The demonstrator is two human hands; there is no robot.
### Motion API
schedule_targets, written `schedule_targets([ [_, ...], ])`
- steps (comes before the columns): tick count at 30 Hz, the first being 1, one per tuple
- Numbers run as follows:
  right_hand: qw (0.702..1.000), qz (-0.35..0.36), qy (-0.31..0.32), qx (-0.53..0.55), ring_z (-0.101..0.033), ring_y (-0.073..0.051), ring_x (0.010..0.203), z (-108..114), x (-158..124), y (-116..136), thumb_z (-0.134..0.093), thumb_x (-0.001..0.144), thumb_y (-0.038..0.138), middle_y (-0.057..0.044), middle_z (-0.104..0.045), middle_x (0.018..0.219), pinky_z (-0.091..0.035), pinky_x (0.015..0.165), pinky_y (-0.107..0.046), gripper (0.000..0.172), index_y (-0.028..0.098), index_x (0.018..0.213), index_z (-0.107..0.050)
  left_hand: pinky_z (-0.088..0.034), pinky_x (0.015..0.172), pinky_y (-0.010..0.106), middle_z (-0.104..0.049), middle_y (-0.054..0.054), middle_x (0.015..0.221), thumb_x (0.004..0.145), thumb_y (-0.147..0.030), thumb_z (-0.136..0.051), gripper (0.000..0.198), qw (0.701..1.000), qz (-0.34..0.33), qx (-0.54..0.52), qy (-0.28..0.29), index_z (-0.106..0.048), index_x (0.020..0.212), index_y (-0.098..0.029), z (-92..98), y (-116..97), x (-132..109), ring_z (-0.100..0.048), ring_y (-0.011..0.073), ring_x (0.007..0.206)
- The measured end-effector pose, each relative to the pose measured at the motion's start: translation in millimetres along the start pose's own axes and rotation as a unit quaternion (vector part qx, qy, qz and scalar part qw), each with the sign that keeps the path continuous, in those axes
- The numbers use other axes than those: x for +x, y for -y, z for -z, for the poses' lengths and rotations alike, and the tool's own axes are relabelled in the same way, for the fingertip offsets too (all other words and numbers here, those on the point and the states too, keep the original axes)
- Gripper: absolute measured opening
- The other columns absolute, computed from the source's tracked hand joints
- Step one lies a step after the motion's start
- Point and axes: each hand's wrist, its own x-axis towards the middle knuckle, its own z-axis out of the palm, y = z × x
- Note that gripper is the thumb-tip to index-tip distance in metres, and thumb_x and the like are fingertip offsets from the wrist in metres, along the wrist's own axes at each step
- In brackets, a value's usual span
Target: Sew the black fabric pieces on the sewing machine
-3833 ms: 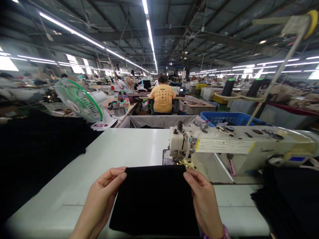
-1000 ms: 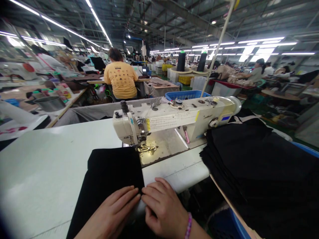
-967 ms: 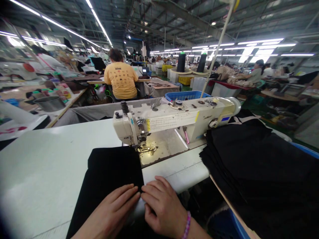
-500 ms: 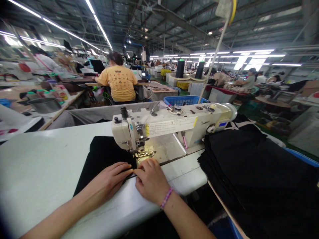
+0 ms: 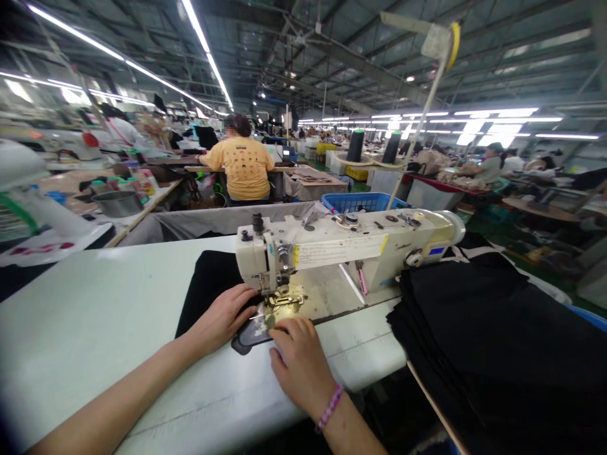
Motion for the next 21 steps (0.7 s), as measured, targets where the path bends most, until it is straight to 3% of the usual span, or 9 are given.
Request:
schedule_targets([
  [4, 0.999, 0.018, 0.020, 0.023, -0.059, -0.026, 0.111, 12, -21, -5, -0.057, 0.088, 0.005, -0.009, -0.068, 0.118, -0.046, 0.103, -0.049, 0.027, 0.021, 0.109, -0.067, -0.036, 0.113, 0.061, -0.057, 0.014, 0.144, 0.100, -0.028, -0.035, 0.042, 0.997, 0.072, 0.016, -0.018, -0.056, 0.136, -0.019, 1.1, 6, -13, -0.047, 0.0310, 0.137],
  [8, 0.999, 0.029, 0.036, 0.028, -0.065, -0.024, 0.105, 18, -18, 0, -0.048, 0.095, 0.008, -0.009, -0.071, 0.113, -0.052, 0.096, -0.045, 0.028, 0.020, 0.112, -0.067, -0.046, 0.104, 0.051, -0.066, 0.011, 0.130, 0.092, -0.029, -0.052, 0.031, 0.996, 0.085, 0.032, -0.009, -0.068, 0.118, -0.022, 21.0, -7, -39, -0.058, 0.0295, 0.123],
  [10, 0.998, 0.047, 0.038, 0.018, -0.063, -0.025, 0.115, 12, -9, 10, -0.048, 0.095, 0.010, -0.012, -0.069, 0.124, -0.051, 0.101, -0.046, 0.033, 0.018, 0.123, -0.063, -0.051, 0.095, 0.046, -0.071, 0.010, 0.114, 0.091, -0.030, -0.055, 0.023, 0.996, 0.084, 0.042, -0.001, -0.072, 0.103, -0.022, 31.5, -14, -44, -0.064, 0.0277, 0.107],
  [12, 0.997, 0.065, 0.045, -0.008, -0.053, -0.028, 0.131, 1, 2, 21, -0.052, 0.096, 0.016, -0.014, -0.061, 0.139, -0.045, 0.110, -0.049, 0.037, 0.016, 0.133, -0.058, -0.050, 0.093, 0.045, -0.071, 0.011, 0.109, 0.094, -0.027, -0.049, 0.026, 0.994, 0.093, 0.053, -0.004, -0.072, 0.102, -0.020, 36.2, -15, -41, -0.066, 0.0269, 0.102],
  [14, 0.996, 0.062, 0.061, -0.036, -0.047, -0.031, 0.137, -12, 11, 31, -0.057, 0.097, 0.024, -0.014, -0.056, 0.145, -0.039, 0.114, -0.053, 0.040, 0.014, 0.136, -0.056, -0.048, 0.099, 0.045, -0.067, 0.014, 0.123, 0.097, -0.024, -0.043, 0.033, 0.992, 0.109, 0.063, -0.010, -0.067, 0.118, -0.018, 33.5, -8, -31, -0.062, 0.0280, 0.114],
  [17, 0.994, 0.037, 0.078, -0.061, -0.052, -0.031, 0.133, -25, 17, 40, -0.060, 0.098, 0.031, -0.015, -0.061, 0.140, -0.037, 0.114, -0.056, 0.040, 0.014, 0.133, -0.058, -0.041, 0.107, 0.054, -0.057, 0.014, 0.144, 0.097, -0.027, -0.045, 0.039, 0.988, 0.135, 0.075, -0.001, -0.056, 0.134, -0.022, 21.2, 8, -12, -0.050, 0.0316, 0.133],
  [21, 0.995, 0.037, 0.068, -0.068, -0.055, -0.030, 0.128, -30, 16, 44, -0.060, 0.098, 0.032, -0.016, -0.064, 0.133, -0.032, 0.117, -0.055, 0.039, 0.013, 0.131, -0.058, -0.037, 0.108, 0.061, -0.054, 0.012, 0.148, 0.099, -0.033, -0.041, 0.039, 0.983, 0.156, 0.097, 0.012, -0.055, 0.135, -0.025, 10.6, 23, 6, -0.046, 0.0324, 0.137],
])
